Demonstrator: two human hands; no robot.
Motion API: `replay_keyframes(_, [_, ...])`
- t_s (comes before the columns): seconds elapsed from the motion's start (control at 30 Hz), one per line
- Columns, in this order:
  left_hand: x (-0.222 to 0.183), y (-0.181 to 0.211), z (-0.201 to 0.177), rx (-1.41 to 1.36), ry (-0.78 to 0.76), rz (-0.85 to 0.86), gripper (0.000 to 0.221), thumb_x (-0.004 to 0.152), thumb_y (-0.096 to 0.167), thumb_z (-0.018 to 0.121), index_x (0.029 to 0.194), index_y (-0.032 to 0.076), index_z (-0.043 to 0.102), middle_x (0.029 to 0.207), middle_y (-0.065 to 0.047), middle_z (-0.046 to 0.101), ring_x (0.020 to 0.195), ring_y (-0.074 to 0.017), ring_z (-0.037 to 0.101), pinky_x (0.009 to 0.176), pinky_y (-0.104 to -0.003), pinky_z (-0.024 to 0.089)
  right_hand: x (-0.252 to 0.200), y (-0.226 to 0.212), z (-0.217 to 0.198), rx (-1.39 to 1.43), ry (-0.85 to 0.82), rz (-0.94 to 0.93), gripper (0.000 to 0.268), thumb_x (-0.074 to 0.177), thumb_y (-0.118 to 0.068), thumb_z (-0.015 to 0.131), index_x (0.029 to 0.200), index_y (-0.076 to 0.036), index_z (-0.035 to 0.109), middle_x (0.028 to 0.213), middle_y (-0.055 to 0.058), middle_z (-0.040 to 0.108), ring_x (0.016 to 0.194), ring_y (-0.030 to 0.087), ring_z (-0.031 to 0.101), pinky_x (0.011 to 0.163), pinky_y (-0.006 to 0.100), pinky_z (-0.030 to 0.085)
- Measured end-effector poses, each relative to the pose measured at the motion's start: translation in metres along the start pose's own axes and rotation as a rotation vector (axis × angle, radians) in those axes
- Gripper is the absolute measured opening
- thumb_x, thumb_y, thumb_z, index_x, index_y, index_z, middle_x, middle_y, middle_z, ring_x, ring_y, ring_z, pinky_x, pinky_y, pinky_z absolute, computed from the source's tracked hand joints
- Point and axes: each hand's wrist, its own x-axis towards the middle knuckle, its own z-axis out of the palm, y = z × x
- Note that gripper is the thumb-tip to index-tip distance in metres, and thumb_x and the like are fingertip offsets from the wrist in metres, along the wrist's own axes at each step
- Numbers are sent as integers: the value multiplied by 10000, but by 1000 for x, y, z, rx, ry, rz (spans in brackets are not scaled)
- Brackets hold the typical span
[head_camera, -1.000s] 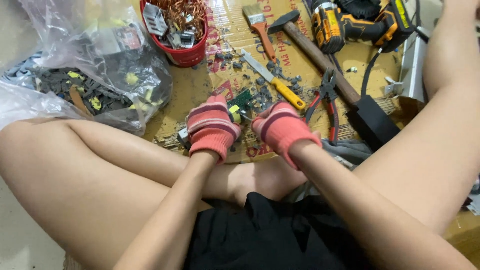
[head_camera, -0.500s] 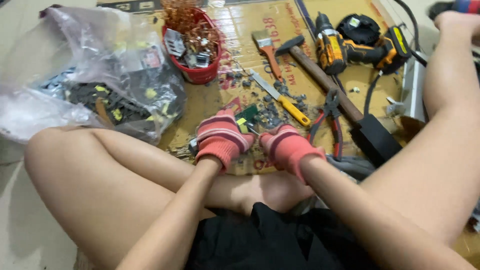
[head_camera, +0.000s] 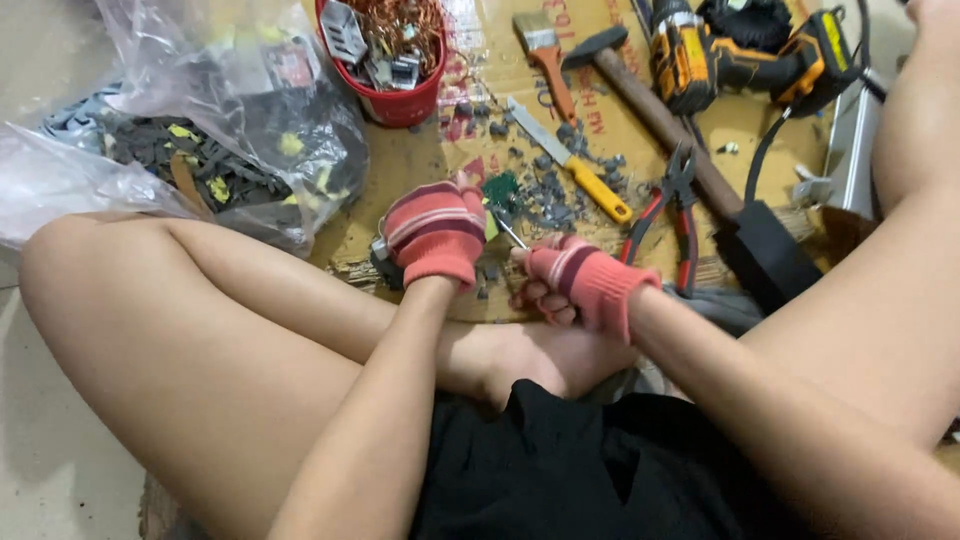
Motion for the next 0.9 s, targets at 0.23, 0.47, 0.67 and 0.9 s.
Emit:
replay_keyframes(0.23, [-4,2,-7,20,-4,-16,505,802,416,710,1243,213,571,1190,-60,638,1096,-328,644,899,-527,539,-7,-28,-5,-895,188,-23,344,1012,-440,522,1199,-152,536,912,112,594,772,233,552,661,358,432])
replay_keyframes(0.47, [0,-2,-1,17,49,-22,486,802,417,707,1221,212,574,1170,-60,639,1081,-326,646,895,-523,537,36,-55,-32,-572,273,348,448,1002,-478,574,1269,-120,540,735,104,642,398,198,467,331,371,393])
replay_keyframes(0.67, [3,-6,4,25,99,-32,471,801,419,704,1204,211,577,1154,-61,640,1070,-324,647,891,-520,535,49,-65,-67,-861,20,235,258,997,-359,542,1153,-155,566,587,43,532,329,144,399,296,306,356])
replay_keyframes(0.9, [4,-10,16,36,170,-60,456,801,420,702,1187,211,580,1137,-61,641,1058,-322,648,887,-517,533,55,-113,-82,-1061,-254,319,283,943,-358,592,954,-76,614,445,47,402,295,88,346,284,251,312])
